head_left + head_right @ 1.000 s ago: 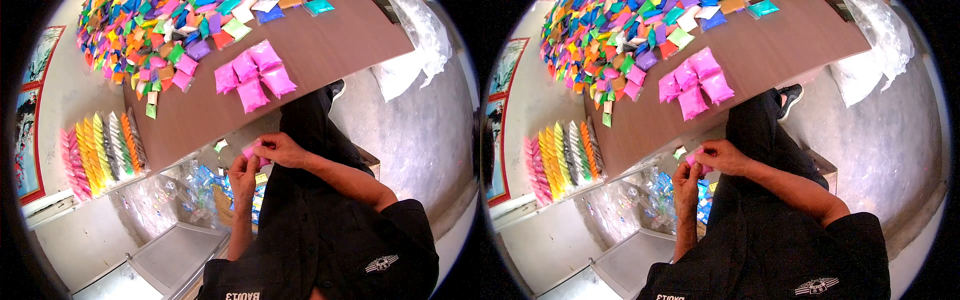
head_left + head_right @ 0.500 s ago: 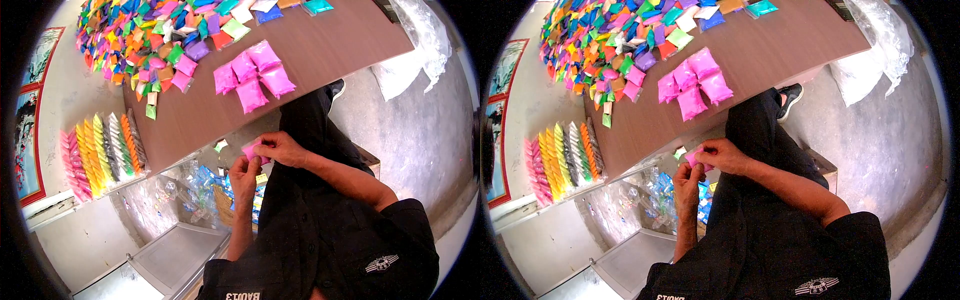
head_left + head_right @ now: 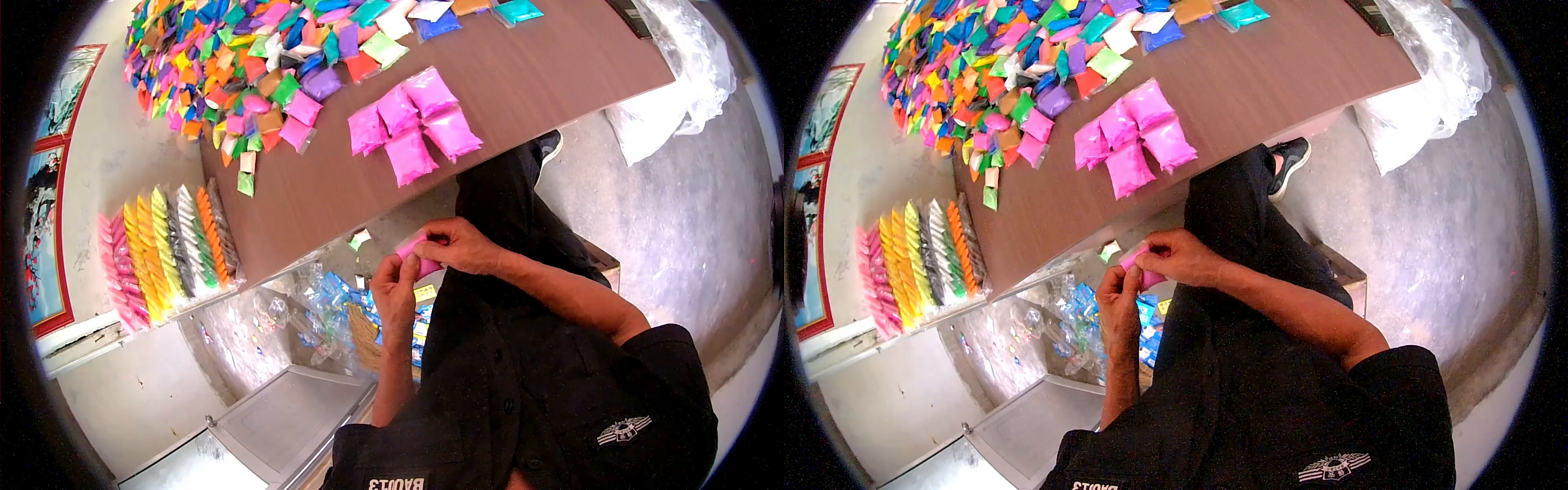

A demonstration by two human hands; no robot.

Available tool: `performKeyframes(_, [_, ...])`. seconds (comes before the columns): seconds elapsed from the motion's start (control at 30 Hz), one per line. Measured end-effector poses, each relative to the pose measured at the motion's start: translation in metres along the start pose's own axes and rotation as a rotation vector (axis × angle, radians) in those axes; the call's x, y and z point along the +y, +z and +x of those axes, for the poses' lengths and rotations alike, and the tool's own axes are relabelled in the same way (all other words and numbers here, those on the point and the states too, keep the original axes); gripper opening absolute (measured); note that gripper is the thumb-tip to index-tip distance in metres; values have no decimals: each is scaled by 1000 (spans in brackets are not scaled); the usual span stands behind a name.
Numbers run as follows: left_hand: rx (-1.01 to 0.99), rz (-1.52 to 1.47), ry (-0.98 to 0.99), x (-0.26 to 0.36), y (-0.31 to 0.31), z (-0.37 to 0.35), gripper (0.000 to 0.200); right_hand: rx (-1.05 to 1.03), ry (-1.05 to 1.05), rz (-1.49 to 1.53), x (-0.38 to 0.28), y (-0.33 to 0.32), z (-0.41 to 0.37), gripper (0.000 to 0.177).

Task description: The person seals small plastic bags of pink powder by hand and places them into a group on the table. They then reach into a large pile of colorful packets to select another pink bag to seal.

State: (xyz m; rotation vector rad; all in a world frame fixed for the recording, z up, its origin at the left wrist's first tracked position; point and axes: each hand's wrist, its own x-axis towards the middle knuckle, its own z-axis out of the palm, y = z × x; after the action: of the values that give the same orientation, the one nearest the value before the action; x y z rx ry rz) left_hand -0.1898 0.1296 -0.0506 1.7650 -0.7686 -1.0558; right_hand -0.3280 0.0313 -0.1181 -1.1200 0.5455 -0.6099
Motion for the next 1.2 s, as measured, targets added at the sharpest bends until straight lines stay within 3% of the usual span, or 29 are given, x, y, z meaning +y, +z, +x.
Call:
performKeyframes(0.33, [98,-110,-32,-12,3,5,18,45,-46,-17,11,4,1,21])
performKeyframes(0.53, [82,-7,60,-9,-3,6,20,-1,14,-20,2,3,0,22])
performKeyframes(0.63, [58,117,81,-8,-4,6,20,28,-51,-62,7,2,0,22])
performKeyframes(0.83, [189,118,96,-1,-10,7,17,16,77,130,0,-4,-2,20])
performKeyframes(0.9, [131,303,307,-3,-14,8,18,23,94,169,-1,-5,-1,20])
performKeyframes(1.03, [32,429,365,-13,-13,6,15,-5,96,154,1,-5,1,20])
performKeyframes(1.1, [-104,485,295,-12,-12,4,9,24,108,149,5,-3,1,21])
performKeyframes(1.2, [-84,589,415,-20,-13,6,8,57,64,39,4,-3,1,23])
